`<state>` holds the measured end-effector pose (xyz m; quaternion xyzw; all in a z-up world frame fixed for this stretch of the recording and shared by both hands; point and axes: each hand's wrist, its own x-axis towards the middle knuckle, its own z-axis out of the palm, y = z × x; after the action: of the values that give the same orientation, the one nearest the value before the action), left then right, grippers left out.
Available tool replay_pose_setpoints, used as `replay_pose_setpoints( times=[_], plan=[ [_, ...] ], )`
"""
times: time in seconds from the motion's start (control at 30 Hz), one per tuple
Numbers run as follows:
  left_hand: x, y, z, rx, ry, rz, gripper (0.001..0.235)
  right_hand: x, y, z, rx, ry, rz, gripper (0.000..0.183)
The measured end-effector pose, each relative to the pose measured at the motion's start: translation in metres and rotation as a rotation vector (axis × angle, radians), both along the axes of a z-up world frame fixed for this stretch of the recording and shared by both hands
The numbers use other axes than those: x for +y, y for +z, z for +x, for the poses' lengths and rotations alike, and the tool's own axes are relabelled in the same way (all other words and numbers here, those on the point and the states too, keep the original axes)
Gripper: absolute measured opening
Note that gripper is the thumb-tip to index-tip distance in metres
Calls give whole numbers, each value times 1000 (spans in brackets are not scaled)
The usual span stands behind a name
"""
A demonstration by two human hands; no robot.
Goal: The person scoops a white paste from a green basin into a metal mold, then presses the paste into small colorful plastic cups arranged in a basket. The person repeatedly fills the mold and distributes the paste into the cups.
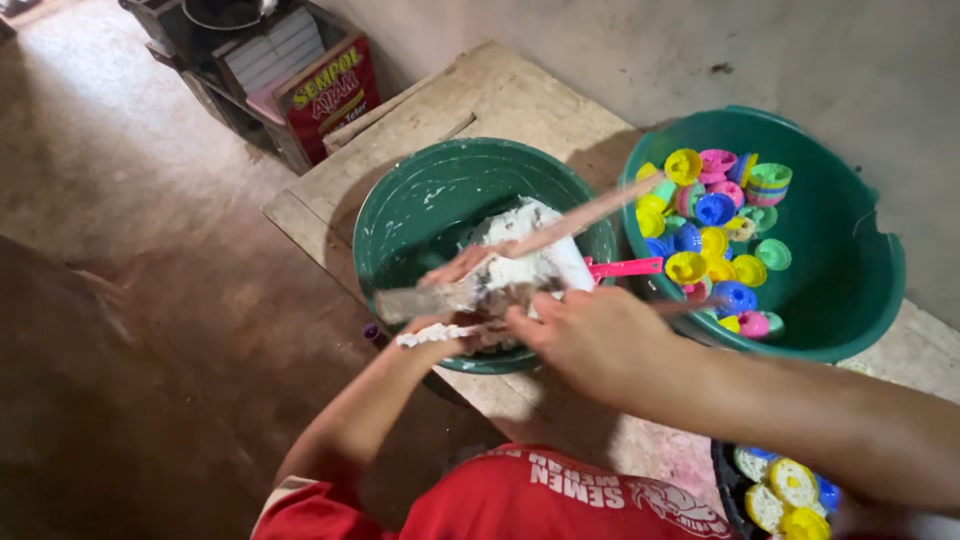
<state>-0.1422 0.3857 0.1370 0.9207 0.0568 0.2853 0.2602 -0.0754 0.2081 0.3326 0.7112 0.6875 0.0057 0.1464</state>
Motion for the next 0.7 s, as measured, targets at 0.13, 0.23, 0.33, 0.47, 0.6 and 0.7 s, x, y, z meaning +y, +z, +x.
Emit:
replay_pose_setpoints(
  times=[0.13,0.23,0.33,0.47,0.6,0.7],
  plan=[
    [3,0,-3,53,11,-12,48,-25,4,30,328,-74,291,42],
    [16,2,-12,-111,63,91,49,-52,4,59,109,-309,78,40],
    [19,7,-9,-206,4,233,52,-52,-11,61,-6,-329,23,33],
    [1,5,3,-31,-15,20,65,-4,-57,32,-160,-85,121,20],
    [2,9,5,3,50,36,68,-2,-53,18,-104,8,98,24],
    [20,11,-5,424,392,-178,60,-24,-19,27,-91,-120,131,32]
  ],
)
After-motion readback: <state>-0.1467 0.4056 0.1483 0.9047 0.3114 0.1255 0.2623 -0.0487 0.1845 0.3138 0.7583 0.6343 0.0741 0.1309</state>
